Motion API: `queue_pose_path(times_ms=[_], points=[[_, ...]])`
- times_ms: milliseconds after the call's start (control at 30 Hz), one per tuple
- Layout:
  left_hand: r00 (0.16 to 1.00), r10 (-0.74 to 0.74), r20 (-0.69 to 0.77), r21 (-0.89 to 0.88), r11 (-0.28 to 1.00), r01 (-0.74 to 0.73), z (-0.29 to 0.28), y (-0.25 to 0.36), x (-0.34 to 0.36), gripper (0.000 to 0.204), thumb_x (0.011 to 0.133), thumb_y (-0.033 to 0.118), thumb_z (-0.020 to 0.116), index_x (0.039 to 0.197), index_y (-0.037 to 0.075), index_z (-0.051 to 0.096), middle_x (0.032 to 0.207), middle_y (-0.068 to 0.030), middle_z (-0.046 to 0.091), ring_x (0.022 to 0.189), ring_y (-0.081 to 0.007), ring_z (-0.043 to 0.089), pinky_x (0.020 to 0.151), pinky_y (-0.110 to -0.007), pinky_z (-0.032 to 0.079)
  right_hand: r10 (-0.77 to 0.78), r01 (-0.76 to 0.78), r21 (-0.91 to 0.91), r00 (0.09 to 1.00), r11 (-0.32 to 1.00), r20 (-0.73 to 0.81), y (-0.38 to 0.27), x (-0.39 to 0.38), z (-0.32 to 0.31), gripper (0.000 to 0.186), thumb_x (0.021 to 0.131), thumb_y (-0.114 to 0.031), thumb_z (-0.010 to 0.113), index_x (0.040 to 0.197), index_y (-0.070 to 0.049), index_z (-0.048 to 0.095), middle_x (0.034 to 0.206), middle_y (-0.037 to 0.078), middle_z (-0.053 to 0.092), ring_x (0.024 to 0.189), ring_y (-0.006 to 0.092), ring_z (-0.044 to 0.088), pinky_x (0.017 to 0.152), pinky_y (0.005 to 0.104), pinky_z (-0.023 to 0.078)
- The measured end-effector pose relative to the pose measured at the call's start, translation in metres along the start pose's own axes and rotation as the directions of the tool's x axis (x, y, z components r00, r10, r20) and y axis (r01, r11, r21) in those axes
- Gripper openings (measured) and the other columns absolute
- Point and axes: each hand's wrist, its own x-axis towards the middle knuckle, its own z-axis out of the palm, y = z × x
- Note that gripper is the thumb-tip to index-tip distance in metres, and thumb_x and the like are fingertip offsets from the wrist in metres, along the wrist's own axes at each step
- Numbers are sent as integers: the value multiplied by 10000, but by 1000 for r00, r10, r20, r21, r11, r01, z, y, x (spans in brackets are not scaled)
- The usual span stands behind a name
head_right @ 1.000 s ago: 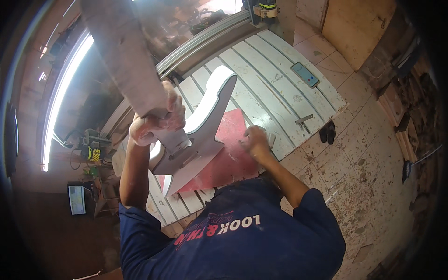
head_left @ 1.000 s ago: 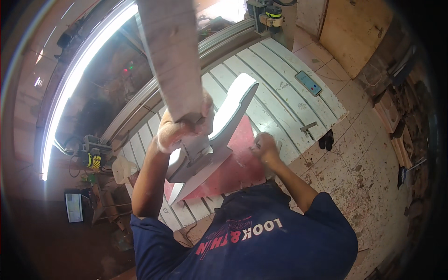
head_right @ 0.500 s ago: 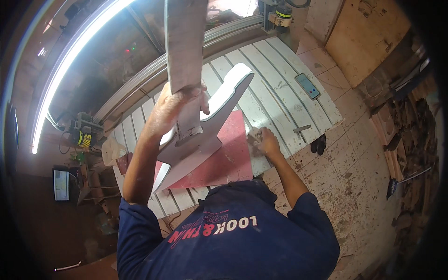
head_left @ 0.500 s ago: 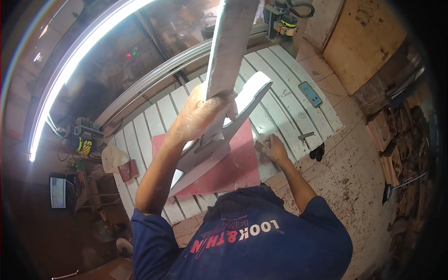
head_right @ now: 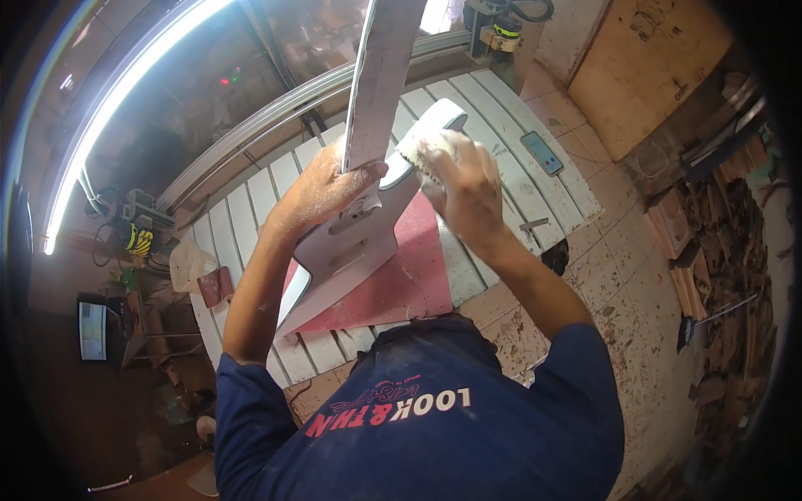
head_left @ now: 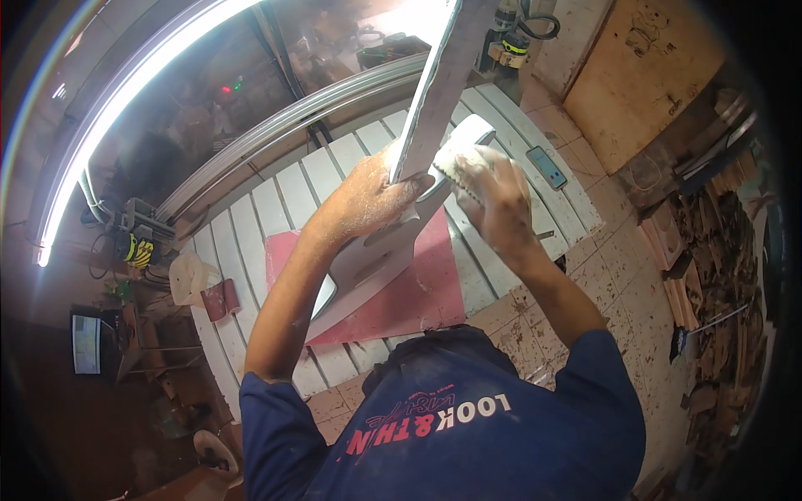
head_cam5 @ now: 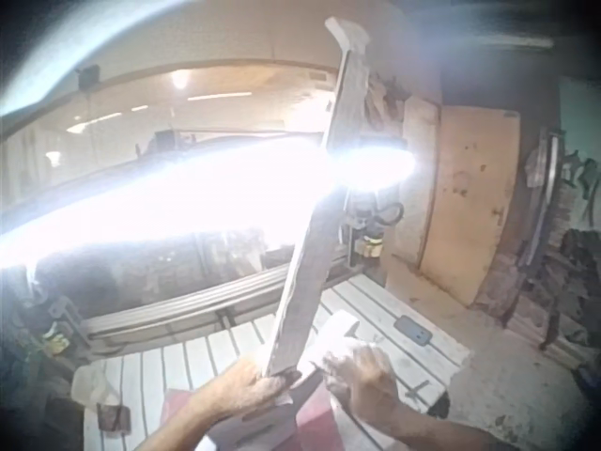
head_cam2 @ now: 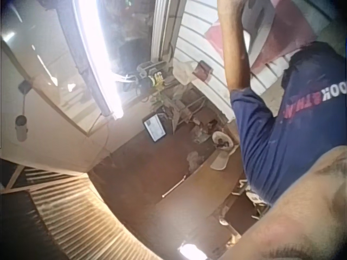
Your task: The person sands the edges and contours of a white electric guitar body using a sanding block and a piece of sandpaper. The person turns the guitar body over and rotates it to reach different sections of the edges and the cutout areas.
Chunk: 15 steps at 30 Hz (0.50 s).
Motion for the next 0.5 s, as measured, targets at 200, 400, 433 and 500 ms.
queue_pose_path(times_ms=[200, 400, 433, 500], points=[[998, 37, -49, -8, 999, -37, -1, -5, 0, 394, 915, 352, 637, 1072, -9, 615, 926, -144, 630, 887, -251, 586, 841, -403, 474, -14, 32, -199, 996, 979, 92, -1, 1, 14, 290, 955, -259, 630, 1202, -130, 707, 1263, 159, 599, 1006, 288, 583, 861, 451, 492], [988, 149, -37, 46, 988, -147, 7, -10, 5, 359, 936, 272, 597, 1164, -5, 587, 996, -213, 671, 890, -343, 646, 852, -452, 503, 43, -34, -205, 998, 978, 37, -25, -10, 11, 465, 847, -158, 724, 1308, -180, 672, 1236, 136, 600, 1005, 330, 564, 913, 454, 456], [988, 151, -29, 39, 988, -150, 7, -11, 6, 359, 936, 272, 597, 1164, -5, 587, 996, -213, 671, 890, -343, 646, 852, -452, 503, 63, -53, -227, 997, 972, 38, -18, 2, 5, 489, 835, -162, 740, 1318, -183, 669, 1236, 135, 596, 1016, 327, 561, 921, 456, 454], [980, 193, -36, 88, 978, -190, 6, -13, 9, 355, 933, 261, 586, 1173, 0, 596, 971, -212, 679, 871, -337, 657, 837, -443, 516, 125, -109, -332, 992, 937, 29, -17, 1, 13, 526, 804, -172, 777, 1319, -185, 669, 1220, 130, 590, 1028, 325, 558, 929, 456, 455]])
